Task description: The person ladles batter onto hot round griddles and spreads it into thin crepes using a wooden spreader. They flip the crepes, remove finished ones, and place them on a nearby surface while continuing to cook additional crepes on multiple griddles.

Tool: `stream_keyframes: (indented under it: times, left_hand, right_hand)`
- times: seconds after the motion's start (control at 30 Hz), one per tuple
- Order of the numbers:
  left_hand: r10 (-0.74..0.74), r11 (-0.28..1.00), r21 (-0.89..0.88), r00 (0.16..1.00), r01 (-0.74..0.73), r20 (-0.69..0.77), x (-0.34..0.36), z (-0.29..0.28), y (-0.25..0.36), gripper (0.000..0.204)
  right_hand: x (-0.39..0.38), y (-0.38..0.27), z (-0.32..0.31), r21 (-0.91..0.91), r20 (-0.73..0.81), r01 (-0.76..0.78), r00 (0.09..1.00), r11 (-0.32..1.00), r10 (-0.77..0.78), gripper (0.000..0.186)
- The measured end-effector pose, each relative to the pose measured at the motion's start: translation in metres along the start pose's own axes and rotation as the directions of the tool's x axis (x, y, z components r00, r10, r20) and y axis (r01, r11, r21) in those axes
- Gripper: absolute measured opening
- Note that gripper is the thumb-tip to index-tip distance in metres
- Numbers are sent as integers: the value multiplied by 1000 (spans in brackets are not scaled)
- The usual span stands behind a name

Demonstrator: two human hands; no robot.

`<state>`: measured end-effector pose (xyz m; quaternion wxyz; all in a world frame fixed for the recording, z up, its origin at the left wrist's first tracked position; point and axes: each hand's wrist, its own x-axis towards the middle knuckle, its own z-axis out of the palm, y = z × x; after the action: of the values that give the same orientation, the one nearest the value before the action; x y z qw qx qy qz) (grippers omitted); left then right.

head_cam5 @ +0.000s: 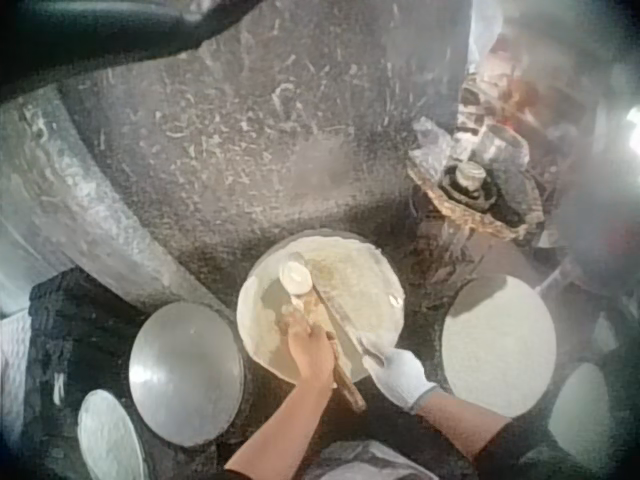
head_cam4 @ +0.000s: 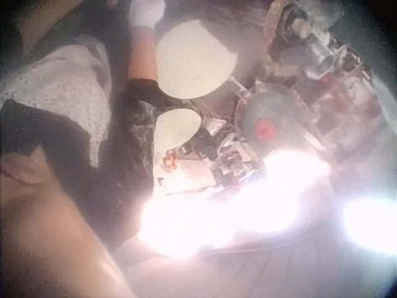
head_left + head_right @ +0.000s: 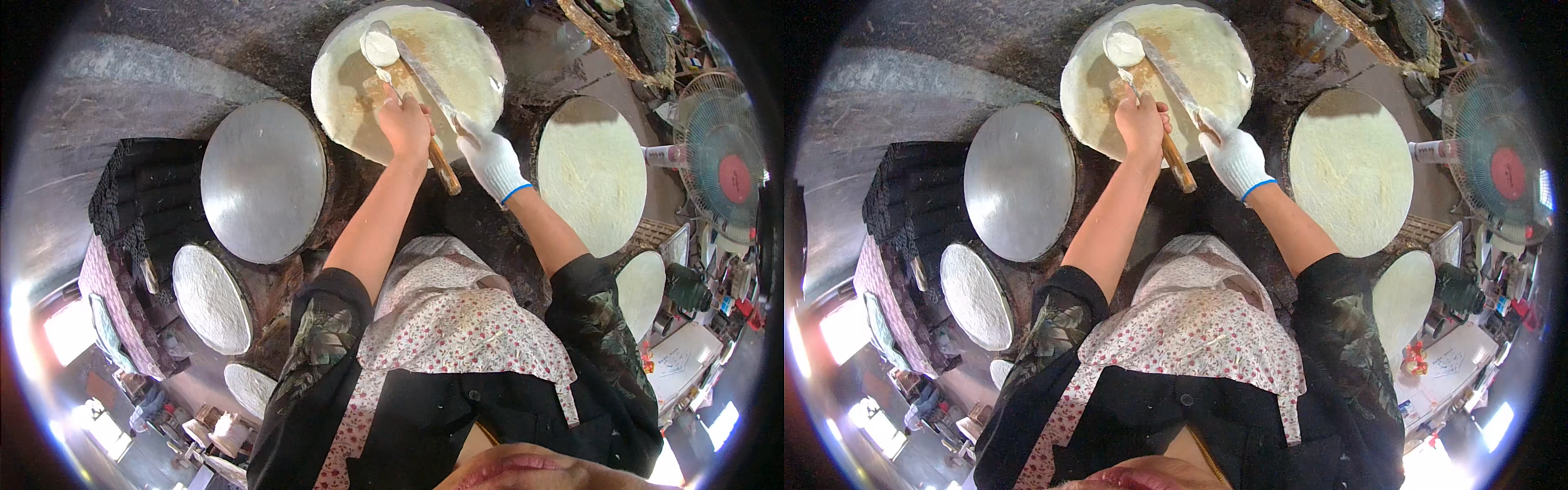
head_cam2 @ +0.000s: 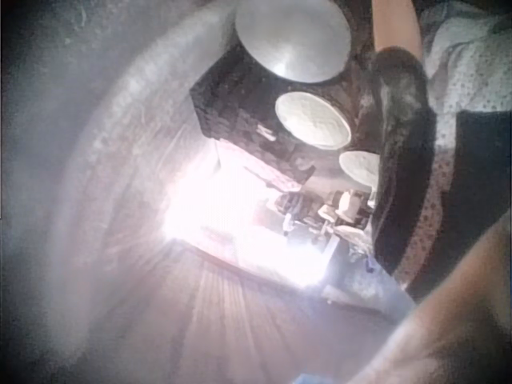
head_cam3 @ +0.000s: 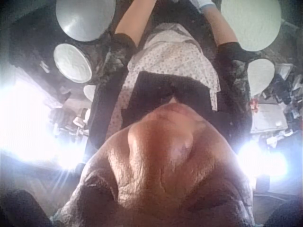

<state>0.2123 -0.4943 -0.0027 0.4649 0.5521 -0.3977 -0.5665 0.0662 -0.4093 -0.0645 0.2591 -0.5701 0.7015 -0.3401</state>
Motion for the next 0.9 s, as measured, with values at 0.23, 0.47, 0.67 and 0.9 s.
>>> stream_keyframes:
  times: [0.23, 0.47, 0.67, 0.9]
  left_hand:
    - [-190, 886, -437, 981, 156, -37, -12, -25, -1, 35]
    - [132, 369, -791, 815, 488, 564, -72, -116, 51, 33]
    - [-113, 383, -799, 882, 463, 457, -99, -121, 40, 28]
    - [-160, 338, -788, 857, 514, 490, -137, -145, 21, 40]
  right_hand:
    - [3, -2, -13, -542, 161, 153, 984, 827, -77, 37]
    - [14, 17, -21, -429, 121, 237, 971, 872, -204, 31]
    - [11, 26, -18, -506, -34, 213, 963, 836, -266, 39]
    - [-23, 12, -24, -235, 199, 136, 976, 962, -90, 43]
